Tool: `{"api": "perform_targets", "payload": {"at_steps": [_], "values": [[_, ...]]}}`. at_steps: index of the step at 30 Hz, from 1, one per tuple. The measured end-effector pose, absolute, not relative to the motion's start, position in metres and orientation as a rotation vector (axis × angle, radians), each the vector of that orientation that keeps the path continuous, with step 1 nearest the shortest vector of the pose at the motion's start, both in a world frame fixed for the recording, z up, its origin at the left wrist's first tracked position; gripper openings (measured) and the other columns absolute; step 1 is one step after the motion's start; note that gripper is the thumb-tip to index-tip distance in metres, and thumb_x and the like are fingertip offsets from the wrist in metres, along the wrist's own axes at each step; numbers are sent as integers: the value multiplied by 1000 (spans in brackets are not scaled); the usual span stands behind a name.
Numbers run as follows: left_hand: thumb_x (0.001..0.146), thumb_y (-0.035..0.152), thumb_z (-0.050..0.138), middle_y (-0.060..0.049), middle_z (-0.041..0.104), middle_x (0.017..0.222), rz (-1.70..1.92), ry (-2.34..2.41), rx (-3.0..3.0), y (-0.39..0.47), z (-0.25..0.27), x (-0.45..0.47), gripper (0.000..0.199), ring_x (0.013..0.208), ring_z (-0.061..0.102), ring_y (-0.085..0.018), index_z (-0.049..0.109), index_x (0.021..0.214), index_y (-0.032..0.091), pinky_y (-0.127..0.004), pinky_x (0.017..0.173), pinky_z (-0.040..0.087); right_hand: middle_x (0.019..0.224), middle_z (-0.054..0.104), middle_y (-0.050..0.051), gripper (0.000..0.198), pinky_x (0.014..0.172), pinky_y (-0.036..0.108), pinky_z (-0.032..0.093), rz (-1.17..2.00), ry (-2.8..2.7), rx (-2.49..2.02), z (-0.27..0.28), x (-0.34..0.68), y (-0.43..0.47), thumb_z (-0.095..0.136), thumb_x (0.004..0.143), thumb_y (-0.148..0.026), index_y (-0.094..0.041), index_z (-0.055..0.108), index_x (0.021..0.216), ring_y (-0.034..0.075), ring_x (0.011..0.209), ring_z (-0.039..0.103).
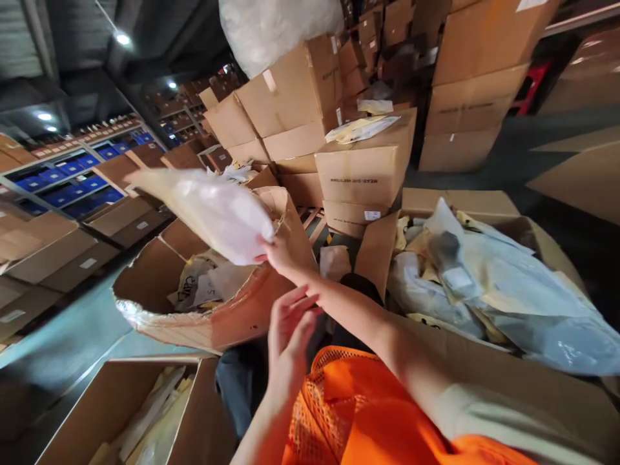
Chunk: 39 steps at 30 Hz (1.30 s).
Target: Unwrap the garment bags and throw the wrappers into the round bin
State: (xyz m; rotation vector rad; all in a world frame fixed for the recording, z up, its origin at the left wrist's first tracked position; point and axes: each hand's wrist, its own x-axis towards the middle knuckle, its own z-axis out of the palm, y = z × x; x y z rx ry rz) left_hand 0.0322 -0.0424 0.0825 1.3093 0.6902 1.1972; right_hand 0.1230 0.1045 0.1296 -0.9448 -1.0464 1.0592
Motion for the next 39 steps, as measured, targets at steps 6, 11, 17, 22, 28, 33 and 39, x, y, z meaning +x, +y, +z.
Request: {"api": "perform_targets", "payload": {"at_steps": [6,11,17,22,28,33,39], "values": [[63,40,89,-8,58,132,1831,983,1073,7,65,-68,65,122,58,-22,55,118,27,-32,99,47,91,67,2,41,41,23,55,1259,-756,-686,109,158,74,79,77,-43,-19,60,103,13,63,61],[47,41,97,-13,67,124,1553,789,987,15,65,-68,80,119,62,-30,65,118,21,-41,104,49,56,55,-1,63,28,21,41,1447,-1195,-918,95,183,36,86,54,-66,-14,61,79,9,38,47],[57,29,94,-9,70,123,1580,835,663,0,57,-35,63,130,56,-29,69,115,22,-41,110,48,55,52,-6,49,26,17,29,1219,-1579,-1051,120,195,37,78,73,-59,-16,58,88,6,33,40],[72,25,85,-11,65,132,1572,844,580,-2,58,-35,48,138,48,-29,68,116,17,-40,113,45,63,53,-5,30,28,14,27,1130,-1739,-1078,138,195,46,71,84,-45,-17,62,91,4,37,42],[79,27,79,-11,60,139,1577,861,565,-2,57,-43,40,140,45,-30,68,116,17,-43,115,42,62,50,-5,31,30,14,24,1132,-1737,-1074,138,183,53,72,85,-44,-16,60,85,4,40,41],[82,27,76,-10,63,136,1597,880,552,-5,54,-47,32,139,47,-29,70,112,17,-39,114,45,61,50,-5,33,32,14,24,1114,-1752,-1035,133,178,57,72,84,-48,-17,62,86,3,41,40],[82,24,76,-9,62,137,1623,852,542,-5,50,-43,38,136,50,-27,68,119,19,-37,111,47,66,53,-4,32,31,15,28,1180,-1745,-1038,123,175,61,71,85,-47,-17,61,91,5,42,43]]}}
